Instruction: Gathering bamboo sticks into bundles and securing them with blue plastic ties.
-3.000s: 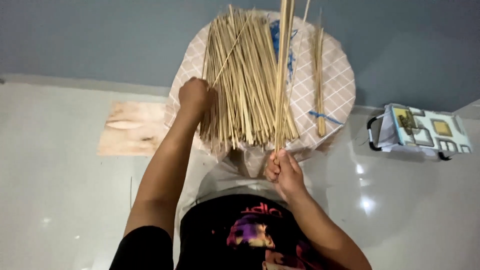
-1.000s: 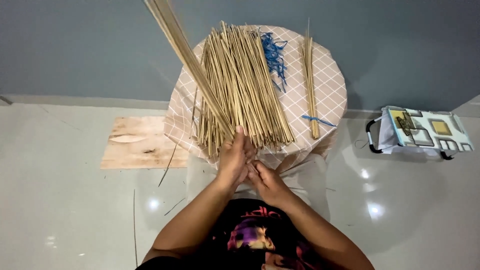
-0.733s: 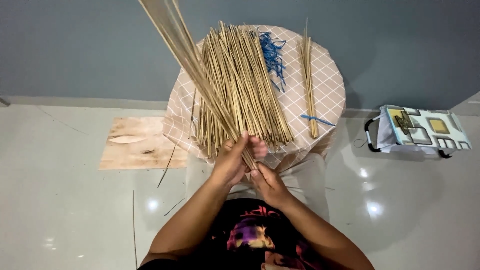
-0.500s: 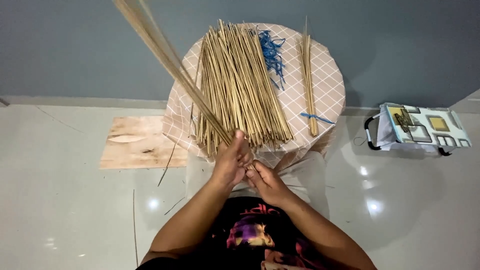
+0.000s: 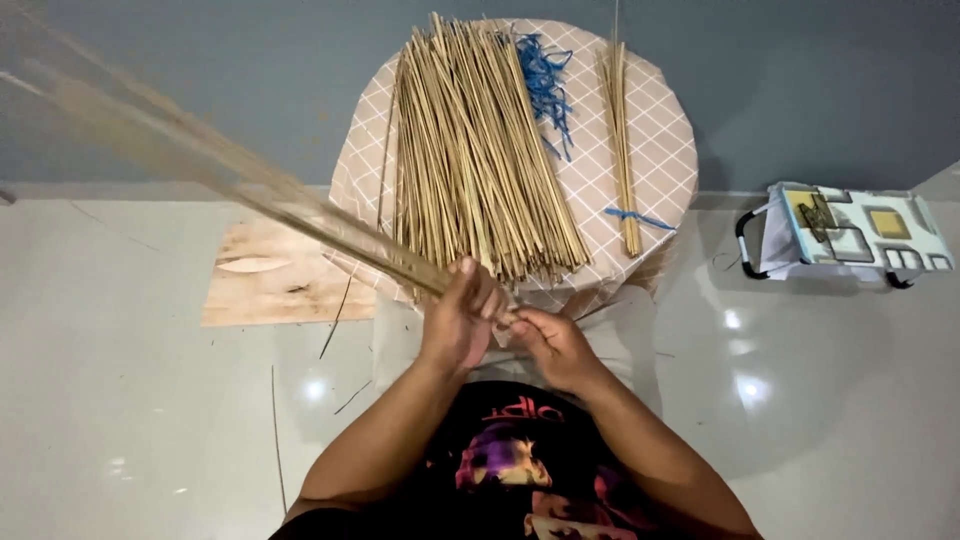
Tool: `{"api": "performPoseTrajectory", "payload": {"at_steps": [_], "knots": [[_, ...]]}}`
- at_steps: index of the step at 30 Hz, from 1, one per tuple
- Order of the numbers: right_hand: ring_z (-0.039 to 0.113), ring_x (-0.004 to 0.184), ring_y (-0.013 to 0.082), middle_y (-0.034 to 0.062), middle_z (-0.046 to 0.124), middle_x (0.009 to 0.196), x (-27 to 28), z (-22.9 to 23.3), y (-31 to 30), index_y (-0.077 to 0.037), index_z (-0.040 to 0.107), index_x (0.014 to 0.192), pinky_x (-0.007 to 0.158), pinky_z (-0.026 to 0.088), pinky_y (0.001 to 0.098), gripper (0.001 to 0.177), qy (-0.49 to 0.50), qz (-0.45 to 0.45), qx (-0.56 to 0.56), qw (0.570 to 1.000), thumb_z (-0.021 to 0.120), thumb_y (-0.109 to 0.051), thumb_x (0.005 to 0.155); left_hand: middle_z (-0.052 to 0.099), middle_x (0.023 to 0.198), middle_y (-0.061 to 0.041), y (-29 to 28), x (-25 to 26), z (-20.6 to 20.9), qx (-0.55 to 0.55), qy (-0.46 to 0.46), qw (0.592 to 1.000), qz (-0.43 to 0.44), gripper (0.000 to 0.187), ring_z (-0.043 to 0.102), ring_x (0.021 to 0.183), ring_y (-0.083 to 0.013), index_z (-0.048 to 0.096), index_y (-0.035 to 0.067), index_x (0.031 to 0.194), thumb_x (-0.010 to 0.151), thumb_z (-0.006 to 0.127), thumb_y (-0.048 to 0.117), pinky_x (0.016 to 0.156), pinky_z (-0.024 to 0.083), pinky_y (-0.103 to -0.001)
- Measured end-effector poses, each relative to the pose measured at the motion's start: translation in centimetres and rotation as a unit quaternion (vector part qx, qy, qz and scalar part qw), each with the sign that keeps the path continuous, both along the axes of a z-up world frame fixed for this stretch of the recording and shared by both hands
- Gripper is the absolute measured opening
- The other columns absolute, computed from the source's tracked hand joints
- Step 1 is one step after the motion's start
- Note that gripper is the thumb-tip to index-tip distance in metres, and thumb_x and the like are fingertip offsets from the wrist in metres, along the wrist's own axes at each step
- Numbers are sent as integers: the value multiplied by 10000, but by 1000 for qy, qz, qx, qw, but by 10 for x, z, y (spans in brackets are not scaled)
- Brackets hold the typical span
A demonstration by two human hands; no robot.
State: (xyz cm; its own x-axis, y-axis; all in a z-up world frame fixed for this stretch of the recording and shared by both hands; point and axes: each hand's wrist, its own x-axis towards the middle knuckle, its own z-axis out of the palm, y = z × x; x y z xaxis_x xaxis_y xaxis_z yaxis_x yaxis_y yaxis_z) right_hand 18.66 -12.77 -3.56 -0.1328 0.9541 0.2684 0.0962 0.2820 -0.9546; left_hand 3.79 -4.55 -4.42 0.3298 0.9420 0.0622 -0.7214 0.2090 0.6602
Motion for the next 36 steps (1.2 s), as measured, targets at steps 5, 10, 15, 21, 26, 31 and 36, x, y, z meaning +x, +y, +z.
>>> {"api": "performPoseTrajectory", "payload": {"at_steps": [5,10,15,21,26,31,36], "knots": [[461,639,122,37,595,612,6,-6,7,-26,688,839,607,461,303,237,-40,-27,23,999,598,-126,1035,286,580,53,-15,6,12,-63,-55,996,-15,432,358,524,-134,351,174,710,1064,524,354,632,408,-315],[474,604,137,53,613,638,12,-5,5,23,678,923,536,409,296,127,-18,80,-27,996,732,-88,952,171,498,75,-11,-5,-2,-1,-9,1000,-26,605,191,406,-101,293,219,592,1061,417,581,442,320,-244],[427,623,34,-52,521,706,17,-40,1,-42,605,1066,563,413,180,179,179,323,-193,909,485,-166,1118,334,471,-77,-2,-12,-59,137,-6,956,-260,580,440,414,-202,378,84,582,1081,512,347,399,571,-467],[409,578,105,-17,431,665,4,-54,0,-87,599,1090,535,404,271,202,77,175,-26,981,401,-122,1108,646,741,-101,-4,-23,45,273,125,954,-9,392,626,652,-166,596,64,842,876,797,398,621,574,-326],[619,630,305,123,660,764,23,9,33,-85,586,983,605,512,437,246,-333,13,-79,940,538,-318,1047,562,1088,-76,-9,-35,71,581,309,646,387,355,557,954,-249,495,130,1147,886,731,188,836,451,-421],[647,652,278,99,756,878,33,77,51,-65,739,838,599,475,418,300,-438,117,-5,891,554,-300,861,658,1142,-112,2,-36,130,612,613,497,49,604,621,1019,-282,476,66,1449,1045,402,508,1036,411,-475],[650,607,305,105,632,826,42,93,78,-106,526,932,550,532,443,91,-618,65,252,742,539,-196,926,725,790,-173,31,-47,99,429,711,526,-186,320,691,604,-411,533,41,995,1030,558,358,547,531,-513]]}}
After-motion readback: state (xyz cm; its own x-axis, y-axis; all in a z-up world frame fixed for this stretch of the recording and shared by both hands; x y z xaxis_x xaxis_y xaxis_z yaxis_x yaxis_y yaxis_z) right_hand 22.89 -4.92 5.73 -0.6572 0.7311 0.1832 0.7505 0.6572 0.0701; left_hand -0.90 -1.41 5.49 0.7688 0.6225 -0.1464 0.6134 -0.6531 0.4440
